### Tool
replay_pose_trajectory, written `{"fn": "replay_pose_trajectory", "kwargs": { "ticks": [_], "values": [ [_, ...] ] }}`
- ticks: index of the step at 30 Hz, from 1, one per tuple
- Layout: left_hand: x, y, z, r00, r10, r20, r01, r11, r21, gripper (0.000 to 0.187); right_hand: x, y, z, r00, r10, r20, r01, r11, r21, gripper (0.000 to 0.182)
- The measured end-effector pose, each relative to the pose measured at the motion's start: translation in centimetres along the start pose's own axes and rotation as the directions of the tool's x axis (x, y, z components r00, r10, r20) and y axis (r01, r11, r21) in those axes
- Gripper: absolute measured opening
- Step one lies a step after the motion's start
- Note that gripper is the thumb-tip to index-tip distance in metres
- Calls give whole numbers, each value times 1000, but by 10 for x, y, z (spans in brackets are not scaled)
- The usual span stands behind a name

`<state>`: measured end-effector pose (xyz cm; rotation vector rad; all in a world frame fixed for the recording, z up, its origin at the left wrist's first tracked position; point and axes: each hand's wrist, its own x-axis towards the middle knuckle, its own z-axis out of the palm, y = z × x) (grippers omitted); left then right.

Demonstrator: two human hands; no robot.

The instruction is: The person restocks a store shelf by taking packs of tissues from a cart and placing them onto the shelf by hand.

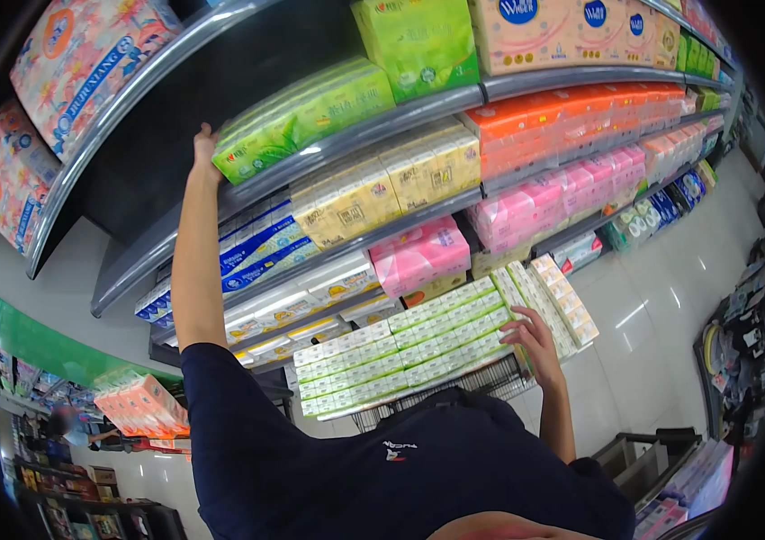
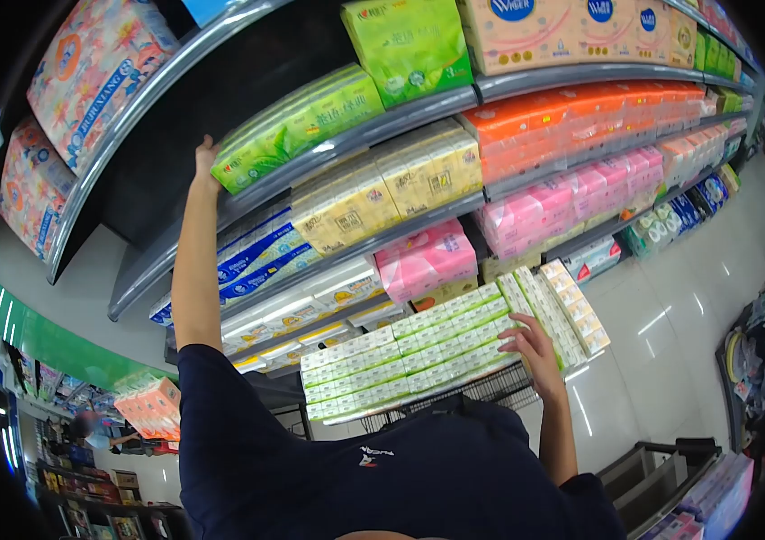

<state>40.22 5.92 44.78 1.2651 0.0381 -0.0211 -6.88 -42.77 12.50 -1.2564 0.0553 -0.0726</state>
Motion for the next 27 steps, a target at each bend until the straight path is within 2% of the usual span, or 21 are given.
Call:
{"fn": "replay_pose_trajectory", "kwargs": {
  "ticks": [3, 5, 9, 12, 13, 14, 15, 16, 17, 18, 19, 20, 21, 22, 23, 24, 25, 26, 27],
  "values": [
    [8, 1, -4, 998, 22, -62, -16, 995, 95, 79, 4, 3, 3, 1000, 26, -11, -26, 1000, 3, 47],
    [4, 4, -8, 1000, -12, -2, 12, 980, 197, 78, 3, 6, 3, 1000, 0, 29, 1, 999, -38, 46],
    [150, 16, -131, 993, 86, 85, -106, 956, 273, 70, 9, 14, -6, 1000, 10, -10, -9, 1000, 7, 44],
    [24, 23, -60, 932, 350, -97, -350, 937, 19, 67, 11, 21, -27, 987, -46, -152, 22, 987, -157, 41],
    [-35, 20, -27, 859, 481, -175, -486, 874, 18, 66, 10, 26, -37, 983, -39, -178, 12, 988, -151, 41],
    [-85, 8, -10, 740, 649, -177, -633, 761, 143, 63, 9, 32, -49, 946, -94, -309, -31, 925, -378, 41],
    [-130, -11, 9, 569, 802, -185, -771, 598, 220, 60, 7, 39, -63, 894, -170, -415, -114, 809, -576, 42],
    [-155, -36, 9, 377, 905, -199, -881, 416, 225, 50, 5, 51, -79, 887, -153, -437, -139, 812, -567, 42],
    [-196, -76, 38, 139, 969, -204, -830, 227, 509, 36, 4, 65, -96, 833, -195, -518, -196, 771, -606, 46],
    [-206, -118, 13, 70, 990, -125, -913, 114, 391, 25, -1, 73, -105, 773, -245, -586, -253, 727, -638, 50],
    [-228, -174, 11, 95, 993, 64, -924, 64, 378, 26, -5, 76, -105, 769, -233, -596, -268, 728, -631, 50],
    [-253, -239, 22, 320, 947, -29, -867, 305, 395, 29, -6, 78, -103, 794, -335, -507, -270, 553, -788, 57],
    [-275, -296, 27, 426, 878, 219, -814, 266, 516, 27, -5, 78, -101, 821, -413, -394, -259, 345, -902, 65],
    [-309, -316, 48, 668, 595, 446, -663, 204, 720, 17, -4, 76, -96, 821, -408, -400, -268, 344, -900, 65],
    [-322, -363, 47, 723, 516, 459, -630, 218, 746, 21, -3, 70, -89, 853, -257, -454, -374, 306, -876, 70],
    [-339, -403, 46, 782, 469, 411, -606, 418, 677, 24, -1, 64, -83, 857, -106, -505, -468, 252, -847, 76],
    [-360, -426, 51, 928, 267, 259, -372, 651, 662, 27, 2, 61, -82, 833, 42, -552, -549, 185, -815, 82],
    [-376, -426, 63, 966, 111, 235, -239, 735, 635, 31, 3, 68, -90, 828, 34, -559, -543, 294, -787, 82],
    [-379, -424, 69, 967, 110, 231, -235, 736, 635, 31, 4, 67, -93, 830, 37, -557, -542, 292, -788, 82]
  ]
}}
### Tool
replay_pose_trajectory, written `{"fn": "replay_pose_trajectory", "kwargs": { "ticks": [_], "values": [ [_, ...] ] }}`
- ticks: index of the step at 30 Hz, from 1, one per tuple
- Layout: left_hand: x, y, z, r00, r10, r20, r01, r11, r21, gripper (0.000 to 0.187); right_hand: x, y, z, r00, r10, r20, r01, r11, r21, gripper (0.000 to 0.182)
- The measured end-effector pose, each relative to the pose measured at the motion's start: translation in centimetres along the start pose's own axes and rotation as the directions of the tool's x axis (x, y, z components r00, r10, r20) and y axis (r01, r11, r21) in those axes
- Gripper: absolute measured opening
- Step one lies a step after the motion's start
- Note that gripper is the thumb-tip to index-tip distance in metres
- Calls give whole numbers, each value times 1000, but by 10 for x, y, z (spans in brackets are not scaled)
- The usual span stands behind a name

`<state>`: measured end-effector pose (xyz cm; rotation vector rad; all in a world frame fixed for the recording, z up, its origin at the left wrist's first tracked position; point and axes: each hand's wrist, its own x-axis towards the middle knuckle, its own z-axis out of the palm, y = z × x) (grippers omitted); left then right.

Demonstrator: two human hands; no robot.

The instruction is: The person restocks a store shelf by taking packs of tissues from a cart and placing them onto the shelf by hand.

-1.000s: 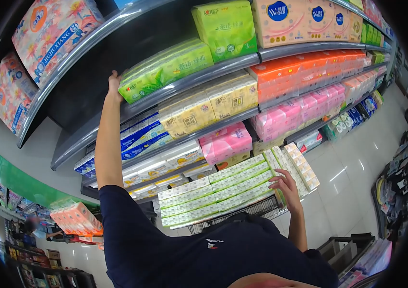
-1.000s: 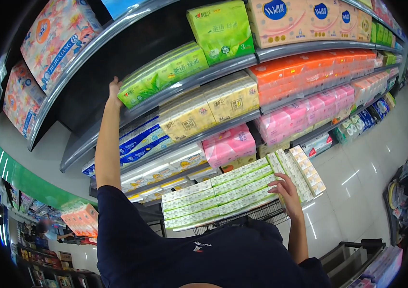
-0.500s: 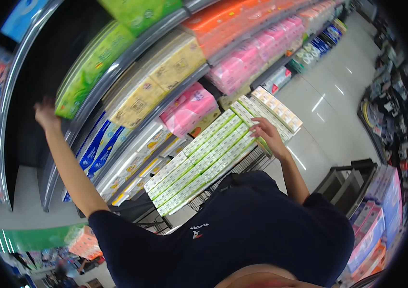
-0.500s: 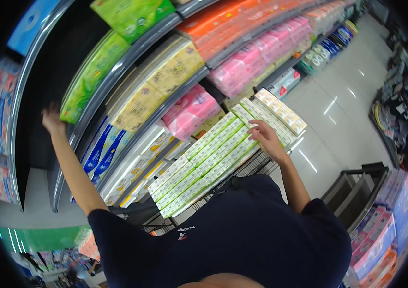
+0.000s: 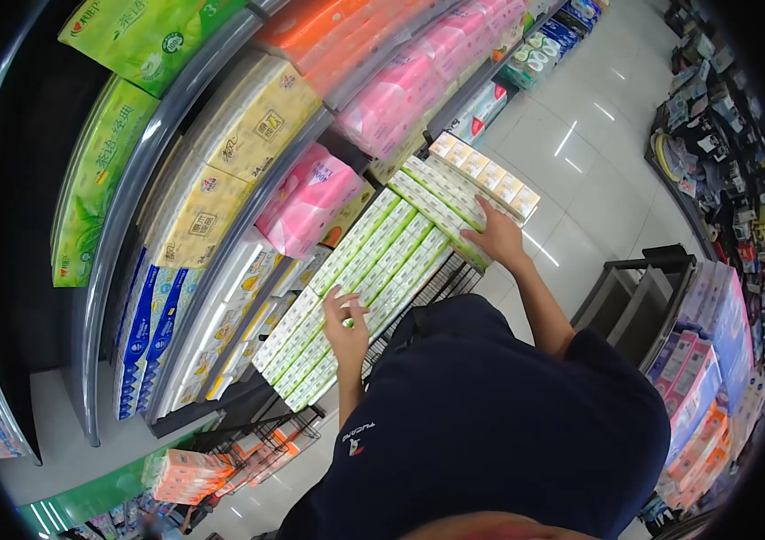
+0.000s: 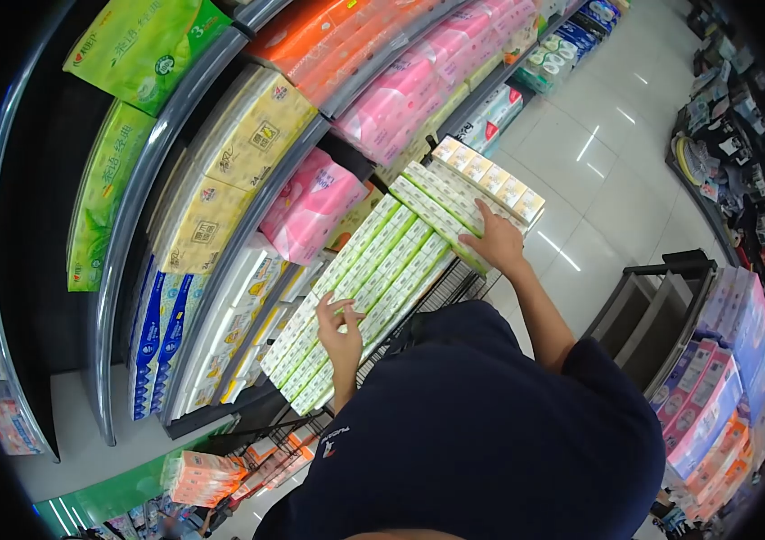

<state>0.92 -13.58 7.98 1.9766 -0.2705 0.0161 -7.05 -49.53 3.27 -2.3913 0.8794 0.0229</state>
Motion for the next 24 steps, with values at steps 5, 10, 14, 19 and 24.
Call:
{"fn": "replay_pose_trajectory", "kwargs": {
  "ticks": [5, 10, 14, 19, 24],
  "values": [
    [19, 16, -2, 973, 94, 213, -122, 985, 120, 27, 8, 6, -12, 994, 8, -111, 0, 997, 76, 75],
    [36, 36, 1, 991, 64, 118, -66, 998, 14, 18, 12, 19, -60, 988, 17, -153, 24, 964, 263, 54],
    [40, 70, 7, 982, 130, 137, -121, 990, -68, 17, 0, 2, -138, 990, -17, 142, -94, 676, 731, 49],
    [57, 140, -6, 916, 392, -85, -386, 919, 82, 25, -3, -16, -147, 902, -377, 211, -3, 481, 877, 49],
    [69, 210, -43, 623, 767, 150, -782, 614, 110, 39, -17, -64, -134, 833, -515, 202, 118, 521, 845, 51]
  ]
}}
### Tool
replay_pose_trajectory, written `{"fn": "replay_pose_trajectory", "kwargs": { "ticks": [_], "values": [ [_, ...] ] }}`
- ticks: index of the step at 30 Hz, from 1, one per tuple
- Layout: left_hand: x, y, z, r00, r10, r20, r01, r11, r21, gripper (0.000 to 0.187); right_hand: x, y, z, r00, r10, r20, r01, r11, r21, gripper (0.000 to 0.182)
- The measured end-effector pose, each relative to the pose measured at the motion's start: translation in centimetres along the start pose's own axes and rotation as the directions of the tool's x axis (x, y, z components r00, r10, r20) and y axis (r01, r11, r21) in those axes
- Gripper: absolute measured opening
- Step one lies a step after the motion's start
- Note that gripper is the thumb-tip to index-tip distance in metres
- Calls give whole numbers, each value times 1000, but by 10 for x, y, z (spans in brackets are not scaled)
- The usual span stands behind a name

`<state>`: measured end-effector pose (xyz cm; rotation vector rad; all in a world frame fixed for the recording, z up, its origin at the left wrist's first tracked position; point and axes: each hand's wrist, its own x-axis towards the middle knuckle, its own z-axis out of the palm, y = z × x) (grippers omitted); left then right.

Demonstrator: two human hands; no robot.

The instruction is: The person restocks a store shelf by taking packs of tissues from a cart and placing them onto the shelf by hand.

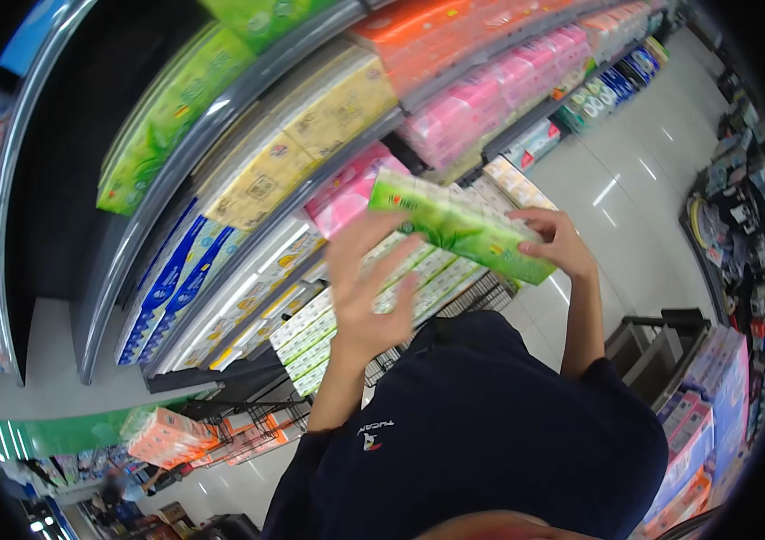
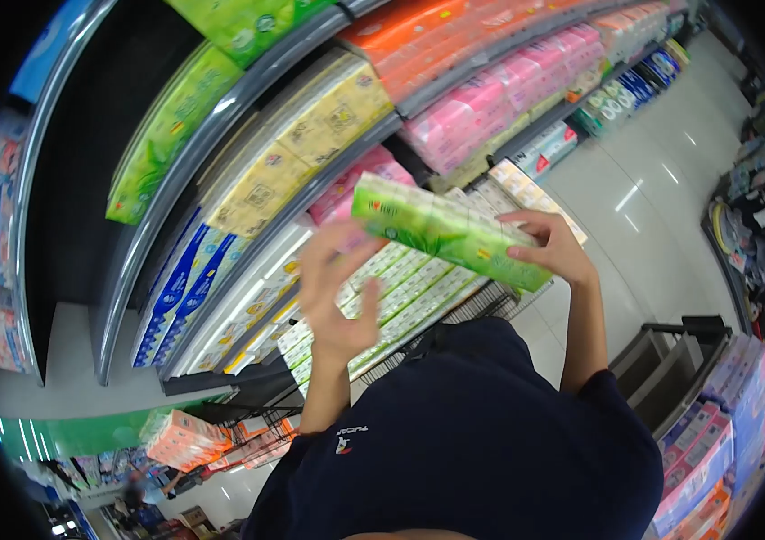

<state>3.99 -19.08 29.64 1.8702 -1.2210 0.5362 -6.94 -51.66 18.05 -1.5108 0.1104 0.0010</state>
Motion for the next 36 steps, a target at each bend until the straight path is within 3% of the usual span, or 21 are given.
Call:
{"fn": "replay_pose_trajectory", "kwargs": {
  "ticks": [2, 3, 5, 6, 8, 9, 10, 12, 13, 14, 15, 17, 20, 24, 26, 28, 29, 30, 33, 35, 36],
  "values": [
    [27, 18, -3, 964, 18, 264, -49, 993, 112, 58, 5, -11, 23, 991, -132, 4, 127, 938, -322, 52],
    [26, 10, 4, 969, 12, 247, -48, 989, 142, 58, 5, -27, 36, 989, -143, 39, 147, 911, -386, 55],
    [15, -18, 17, 874, 46, 484, -206, 937, 282, 72, 4, -49, 53, 984, -140, 107, 174, 869, -463, 55],
    [16, -24, 15, 883, 36, 468, -201, 930, 308, 72, 4, -57, 58, 983, -121, 142, 179, 822, -540, 56],
    [24, -34, 7, 652, -132, 747, -186, 927, 326, 75, 7, -67, 64, 978, -120, 169, 200, 764, -614, 64],
    [25, -35, -3, 762, -6, 648, -290, 891, 349, 66, 7, -69, 68, 938, -307, 158, 335, 701, -630, 67],
    [32, -35, -21, 770, -14, 638, -290, 882, 370, 66, 5, -70, 71, 864, -481, 148, 454, 617, -643, 69],
    [56, -28, -73, 878, 248, 409, -465, 645, 607, 59, 1, -67, 63, 795, -606, -23, 487, 661, -570, 63],
    [71, -23, -104, 924, 252, 289, -383, 632, 673, 54, 1, -59, 56, 772, -619, -143, 463, 702, -541, 61],
    [83, -32, -137, 919, 336, 205, -356, 489, 797, 56, 0, -50, 48, 743, -615, -263, 438, 744, -504, 59],
    [92, -44, -165, 920, 384, 81, -273, 479, 835, 64, -3, -45, 42, 742, -619, -259, 445, 743, -500, 59],
    [118, -47, -210, 953, 294, -73, -66, 436, 897, 67, -9, -37, 33, 822, -449, -350, 307, 868, -392, 57],
    [145, -92, -265, 985, 157, -72, -12, 478, 878, 57, -16, -15, 30, 855, -397, -333, 302, 904, -302, 52],
    [183, -170, -302, 985, 165, -55, -11, 372, 928, 52, -28, 7, 41, 889, -312, -336, 230, 937, -262, 49],
    [197, -208, -306, 983, 177, -47, -11, 313, 950, 52, -29, 26, 49, 904, -223, -365, 220, 974, -50, 44],
    [212, -241, -304, 982, 49, -184, 160, 309, 937, 56, -33, 30, 64, 921, -159, -357, 157, 987, -33, 43],
    [227, -264, -309, 940, -214, -265, 328, 363, 872, 63, -34, 37, 70, 933, -132, -336, 145, 989, 12, 43],
    [238, -269, -305, 893, -348, -284, 413, 387, 825, 60, -35, 44, 76, 943, -109, -313, 133, 990, 57, 42],
    [251, -308, -312, 885, -423, -197, 412, 512, 754, 59, -40, 53, 93, 946, -73, -315, 132, 977, 170, 39],
    [255, -328, -321, 831, -504, 235, 253, 719, 648, 62, -43, 60, 99, 944, -46, -327, 139, 954, 266, 38],
    [259, -325, -317, 836, -496, 235, 246, 721, 647, 62, -43, 57, 101, 942, -52, -332, 146, 953, 265, 38]
  ]
}}
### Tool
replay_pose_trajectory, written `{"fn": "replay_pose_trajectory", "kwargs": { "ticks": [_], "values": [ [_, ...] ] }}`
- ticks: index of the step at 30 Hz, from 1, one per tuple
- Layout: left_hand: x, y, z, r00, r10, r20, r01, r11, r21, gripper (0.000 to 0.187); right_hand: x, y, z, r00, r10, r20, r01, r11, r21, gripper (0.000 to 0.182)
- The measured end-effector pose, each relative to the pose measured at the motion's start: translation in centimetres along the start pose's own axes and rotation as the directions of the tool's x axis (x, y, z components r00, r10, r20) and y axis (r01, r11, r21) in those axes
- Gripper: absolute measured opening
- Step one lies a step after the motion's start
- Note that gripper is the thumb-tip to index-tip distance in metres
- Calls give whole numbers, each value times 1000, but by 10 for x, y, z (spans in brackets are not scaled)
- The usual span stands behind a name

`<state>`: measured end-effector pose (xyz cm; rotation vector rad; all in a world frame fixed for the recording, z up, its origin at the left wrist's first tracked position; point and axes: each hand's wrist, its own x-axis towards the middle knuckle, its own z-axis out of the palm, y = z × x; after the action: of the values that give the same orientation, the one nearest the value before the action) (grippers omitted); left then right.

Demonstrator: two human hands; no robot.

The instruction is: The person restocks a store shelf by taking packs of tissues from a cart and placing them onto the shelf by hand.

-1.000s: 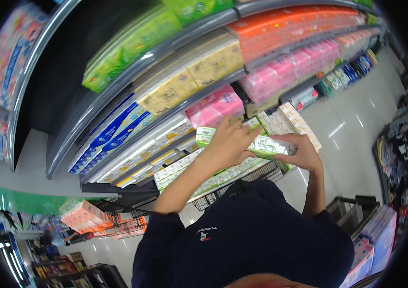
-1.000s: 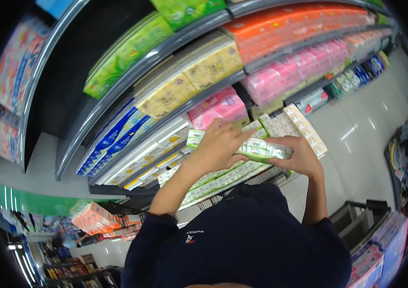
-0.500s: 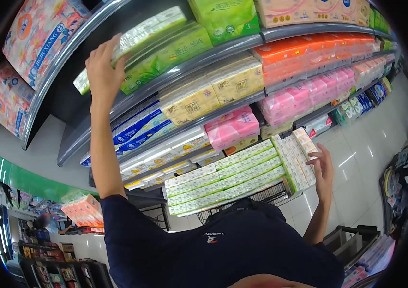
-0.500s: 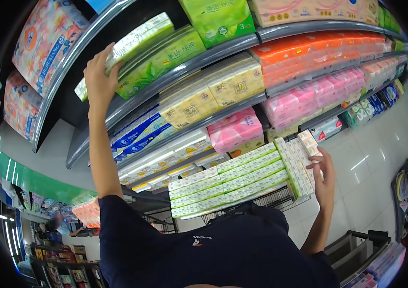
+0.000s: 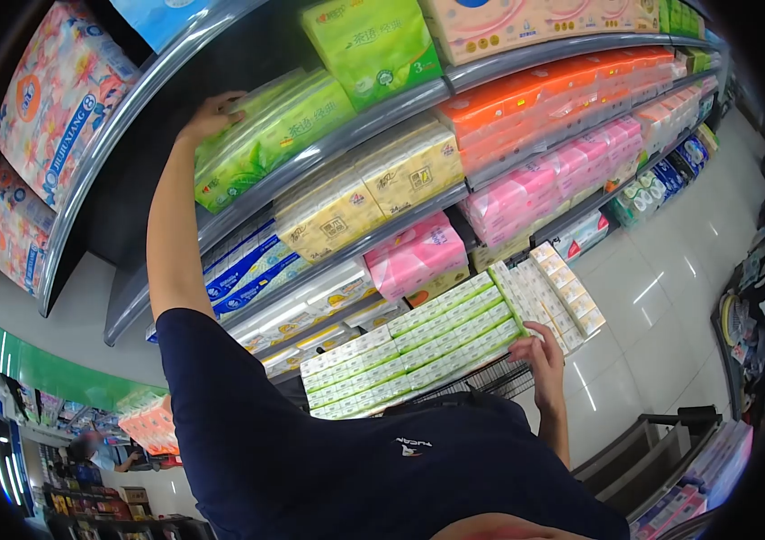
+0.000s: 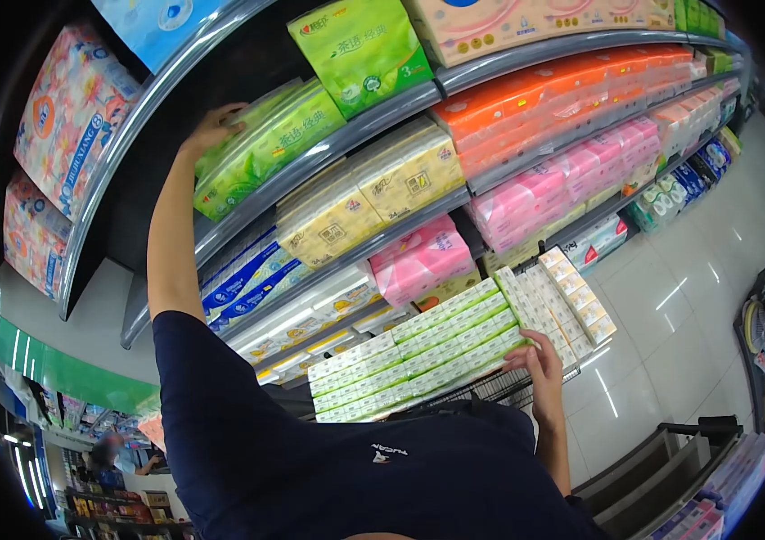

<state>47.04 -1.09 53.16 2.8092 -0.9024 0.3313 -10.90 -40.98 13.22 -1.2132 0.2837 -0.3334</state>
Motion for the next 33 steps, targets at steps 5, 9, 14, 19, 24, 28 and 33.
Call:
{"fn": "replay_pose_trajectory", "kwargs": {
  "ticks": [5, 9, 14, 19, 24, 28, 33],
  "values": [
    [-2, 2, 15, 958, -153, 242, 243, 881, -407, 48, 0, -5, -1, 999, 3, 37, -5, 999, 32, 38],
    [-10, 12, 17, 920, -197, 339, 384, 621, -683, 43, 1, -13, -2, 999, 24, 27, -23, 999, -26, 39],
    [-9, 16, 19, 937, -182, 299, 336, 709, -620, 44, 4, -9, -4, 997, 59, 46, -57, 998, -31, 40],
    [-4, 13, 21, 943, -149, 297, 309, 723, -618, 46, 6, 0, -4, 993, 67, 95, -64, 997, -39, 36],
    [2, 3, 28, 926, -173, 335, 364, 639, -678, 47, 6, -1, -4, 978, 63, 199, -47, 995, -88, 35],
    [3, 3, 27, 939, -135, 316, 302, 761, -573, 48, 7, 6, -9, 976, 57, 210, -43, 997, -71, 33],
    [4, 4, 27, 935, -154, 320, 308, 798, -517, 50, 6, 0, -10, 973, 92, 211, -69, 991, -112, 30]
  ]
}}
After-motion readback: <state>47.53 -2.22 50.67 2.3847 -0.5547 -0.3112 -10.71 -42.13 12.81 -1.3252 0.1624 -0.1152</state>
